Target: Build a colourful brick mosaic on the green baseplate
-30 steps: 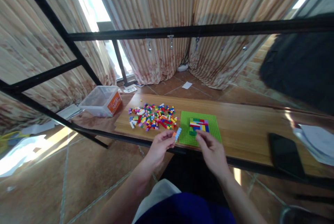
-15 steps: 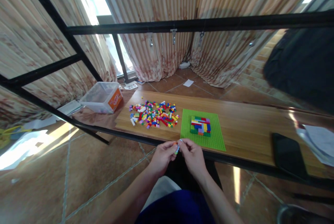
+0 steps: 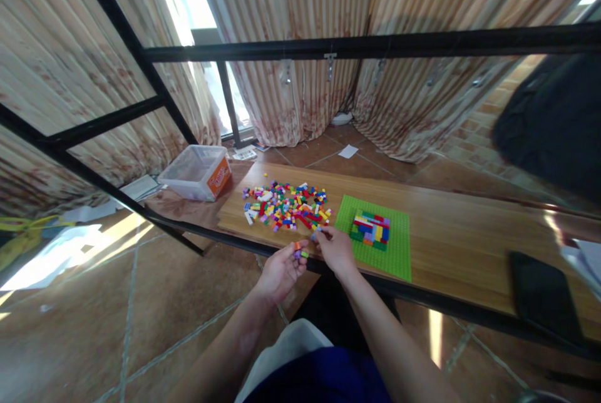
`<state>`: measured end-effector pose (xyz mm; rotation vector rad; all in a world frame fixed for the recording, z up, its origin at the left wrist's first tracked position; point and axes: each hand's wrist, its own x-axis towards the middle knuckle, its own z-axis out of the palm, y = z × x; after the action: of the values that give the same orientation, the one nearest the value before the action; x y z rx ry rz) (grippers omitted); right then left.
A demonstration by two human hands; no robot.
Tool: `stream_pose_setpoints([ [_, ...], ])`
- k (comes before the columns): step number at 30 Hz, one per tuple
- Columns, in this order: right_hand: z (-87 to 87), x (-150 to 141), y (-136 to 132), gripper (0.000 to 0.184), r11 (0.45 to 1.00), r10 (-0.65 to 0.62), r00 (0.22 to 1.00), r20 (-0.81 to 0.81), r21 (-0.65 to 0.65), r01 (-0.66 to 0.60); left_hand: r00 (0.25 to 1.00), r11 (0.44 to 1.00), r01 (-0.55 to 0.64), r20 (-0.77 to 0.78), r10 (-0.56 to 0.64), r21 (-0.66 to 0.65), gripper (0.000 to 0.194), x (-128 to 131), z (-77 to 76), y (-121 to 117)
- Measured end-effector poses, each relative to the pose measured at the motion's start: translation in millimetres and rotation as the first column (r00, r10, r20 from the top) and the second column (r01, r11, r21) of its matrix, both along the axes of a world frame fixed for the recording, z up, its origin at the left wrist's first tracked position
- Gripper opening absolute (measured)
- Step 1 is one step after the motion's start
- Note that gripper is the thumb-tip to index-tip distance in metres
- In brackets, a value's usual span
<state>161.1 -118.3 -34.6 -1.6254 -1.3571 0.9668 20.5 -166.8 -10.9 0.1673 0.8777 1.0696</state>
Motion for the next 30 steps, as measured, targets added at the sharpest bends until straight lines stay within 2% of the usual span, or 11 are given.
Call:
stream_pose_setpoints([
  [3,0.1,-3.0,8.4,0.034,1.000,-0.003,1.000,0.005,0.010,0.003,1.000,1.000,-0.015,-0.009,0.015,-0.008,0.024,0.1,1.7,2.6],
  [5,0.8,-1.6,4.4,0.038,1.000,-0.016,1.000,-0.013,0.021,0.016,0.999,1.000,-0.028,-0.025,0.028,0.005,0.022,0.9,1.2,4.7],
  [7,1.3,1.3,-6.0,0.038,0.999,-0.005,0.997,-0.079,0.034,0.007,0.998,0.999,-0.040,-0.047,0.041,0.029,0.020,2.3,-0.5,6.3],
  [10,1.5,3.9,-26.5,0.038,0.997,0.075,0.973,-0.217,0.026,-0.071,0.996,0.996,-0.054,-0.073,0.059,0.077,0.017,6.8,-3.9,6.2],
  [13,1.8,2.6,-42.3,0.034,0.992,0.125,0.953,-0.275,0.020,-0.124,0.993,0.990,-0.054,-0.096,0.067,0.132,0.014,14.4,-6.3,3.1],
  [17,5.1,0.3,-50.4,0.026,0.997,0.067,0.951,-0.303,0.048,-0.055,0.985,0.981,-0.008,-0.167,0.041,0.193,0.023,24.3,-6.2,-2.6],
  [21,9.5,6.4,-54.5,0.030,0.999,0.007,0.927,-0.376,0.051,0.014,0.976,0.979,0.059,-0.219,-0.015,0.197,0.032,27.6,-3.1,-4.8],
  [26,8.8,27.5,-62.0,0.037,0.993,-0.112,0.929,-0.353,-0.001,0.119,0.957,0.976,0.081,-0.290,-0.018,0.205,0.032,23.8,0.3,0.2],
  [30,8.9,37.4,-57.8,0.033,0.988,-0.136,0.977,-0.161,0.048,0.146,0.935,0.978,0.069,-0.355,0.007,0.199,0.033,16.1,-2.1,8.2],
])
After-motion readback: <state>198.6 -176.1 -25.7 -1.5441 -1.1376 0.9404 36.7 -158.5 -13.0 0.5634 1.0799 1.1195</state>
